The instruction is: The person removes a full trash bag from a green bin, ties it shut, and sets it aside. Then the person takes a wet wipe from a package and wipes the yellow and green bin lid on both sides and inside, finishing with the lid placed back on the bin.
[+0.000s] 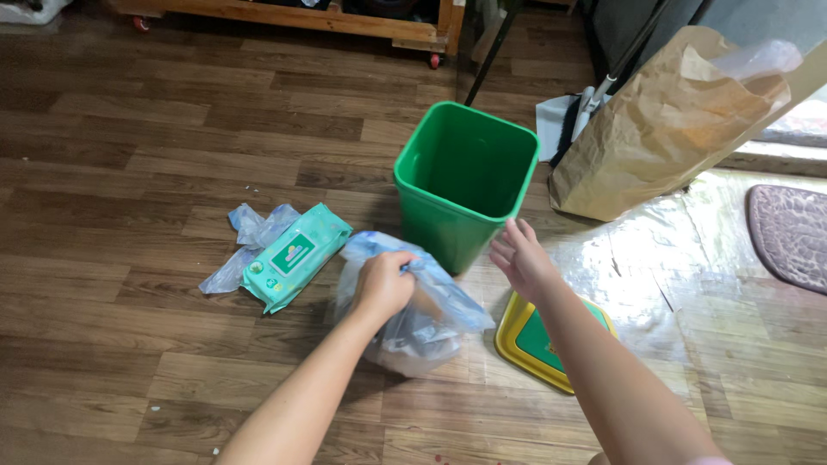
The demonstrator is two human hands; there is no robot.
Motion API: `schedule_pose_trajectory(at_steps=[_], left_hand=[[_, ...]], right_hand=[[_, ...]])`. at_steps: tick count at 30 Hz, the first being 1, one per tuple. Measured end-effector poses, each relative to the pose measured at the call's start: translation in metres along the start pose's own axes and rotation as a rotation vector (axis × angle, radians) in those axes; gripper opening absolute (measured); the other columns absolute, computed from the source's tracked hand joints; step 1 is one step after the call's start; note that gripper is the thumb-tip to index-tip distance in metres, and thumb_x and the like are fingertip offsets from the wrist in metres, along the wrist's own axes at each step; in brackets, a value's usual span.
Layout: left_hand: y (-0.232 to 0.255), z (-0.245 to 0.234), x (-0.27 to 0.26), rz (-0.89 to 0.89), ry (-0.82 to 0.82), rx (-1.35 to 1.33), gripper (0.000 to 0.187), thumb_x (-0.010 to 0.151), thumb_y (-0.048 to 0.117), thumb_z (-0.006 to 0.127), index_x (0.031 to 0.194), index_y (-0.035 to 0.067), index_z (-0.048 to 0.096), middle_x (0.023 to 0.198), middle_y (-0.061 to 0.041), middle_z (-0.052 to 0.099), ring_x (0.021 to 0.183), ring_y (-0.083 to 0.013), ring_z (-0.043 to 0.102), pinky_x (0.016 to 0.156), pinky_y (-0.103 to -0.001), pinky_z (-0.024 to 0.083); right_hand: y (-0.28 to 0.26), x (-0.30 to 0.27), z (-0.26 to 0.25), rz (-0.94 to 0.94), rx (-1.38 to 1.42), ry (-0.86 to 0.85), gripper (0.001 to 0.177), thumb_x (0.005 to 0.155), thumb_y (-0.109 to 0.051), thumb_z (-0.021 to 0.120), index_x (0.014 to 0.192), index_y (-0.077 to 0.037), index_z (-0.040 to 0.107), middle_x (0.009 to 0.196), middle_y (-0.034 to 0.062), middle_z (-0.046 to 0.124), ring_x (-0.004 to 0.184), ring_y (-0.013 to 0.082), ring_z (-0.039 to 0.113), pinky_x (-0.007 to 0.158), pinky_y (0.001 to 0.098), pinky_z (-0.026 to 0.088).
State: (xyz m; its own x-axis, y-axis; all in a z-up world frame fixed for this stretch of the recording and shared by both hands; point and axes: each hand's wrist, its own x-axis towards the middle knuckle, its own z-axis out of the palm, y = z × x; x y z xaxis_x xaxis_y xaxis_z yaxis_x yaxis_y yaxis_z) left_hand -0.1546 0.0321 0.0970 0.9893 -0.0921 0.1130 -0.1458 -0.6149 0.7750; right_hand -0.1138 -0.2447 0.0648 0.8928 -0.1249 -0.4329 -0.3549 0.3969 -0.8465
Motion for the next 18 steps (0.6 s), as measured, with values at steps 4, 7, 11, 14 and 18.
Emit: schedule_pose_trajectory(at_steps=[4,7,11,14,18], left_hand=[[0.021,0.026,0.013,-0.038,-0.007,-0.065,0.029,0.077,0.013,0.066,0.102,0.015,0.08,0.097,-0.02,0.074,0.096,-0.039,0.071,0.085,-0.045,0.057],[0.038,0.053,0.024,0.014,-0.04,-0.074,0.028,0.078,0.015,0.068,0.103,0.013,0.079,0.098,-0.021,0.074,0.096,-0.0396,0.071,0.086,-0.046,0.056],[0.047,0.075,0.018,0.134,-0.115,-0.044,0.027,0.079,0.012,0.069,0.104,0.012,0.079,0.098,-0.02,0.075,0.095,-0.0386,0.072,0.088,-0.046,0.056],[0.049,0.07,0.02,0.25,-0.115,-0.128,0.028,0.074,0.012,0.075,0.102,0.011,0.079,0.098,-0.019,0.076,0.092,-0.0373,0.072,0.083,-0.044,0.056],[0.041,0.039,0.021,0.204,-0.179,-0.233,0.036,0.067,0.016,0.086,0.102,0.009,0.078,0.085,-0.015,0.076,0.077,-0.0265,0.074,0.073,-0.037,0.058]], right_hand=[[-0.003,-0.056,-0.005,-0.145,-0.185,-0.159,0.062,0.097,-0.044,0.06,0.149,-0.012,0.048,0.149,0.0063,0.052,0.138,0.0236,0.049,0.112,0.0443,0.037],[-0.006,-0.092,-0.012,-0.38,-0.554,-0.248,0.065,0.083,-0.033,0.076,0.141,-0.01,0.055,0.135,0.0108,0.062,0.129,0.0225,0.056,0.109,0.0403,0.039],[-0.01,-0.113,-0.009,-0.38,-1.21,0.125,0.041,0.082,-0.031,0.076,0.116,-0.008,0.073,0.103,0.0144,0.077,0.089,0.0297,0.073,0.083,0.0397,0.056],[-0.017,-0.116,-0.01,-0.549,-1.179,0.222,0.04,0.08,-0.028,0.076,0.111,-0.003,0.07,0.091,0.0218,0.073,0.081,0.0366,0.073,0.072,0.0435,0.055],[-0.02,-0.116,-0.019,-0.518,-1.221,0.311,0.034,0.084,-0.03,0.075,0.106,-0.004,0.073,0.092,0.0226,0.073,0.086,0.0409,0.07,0.076,0.0462,0.054]])
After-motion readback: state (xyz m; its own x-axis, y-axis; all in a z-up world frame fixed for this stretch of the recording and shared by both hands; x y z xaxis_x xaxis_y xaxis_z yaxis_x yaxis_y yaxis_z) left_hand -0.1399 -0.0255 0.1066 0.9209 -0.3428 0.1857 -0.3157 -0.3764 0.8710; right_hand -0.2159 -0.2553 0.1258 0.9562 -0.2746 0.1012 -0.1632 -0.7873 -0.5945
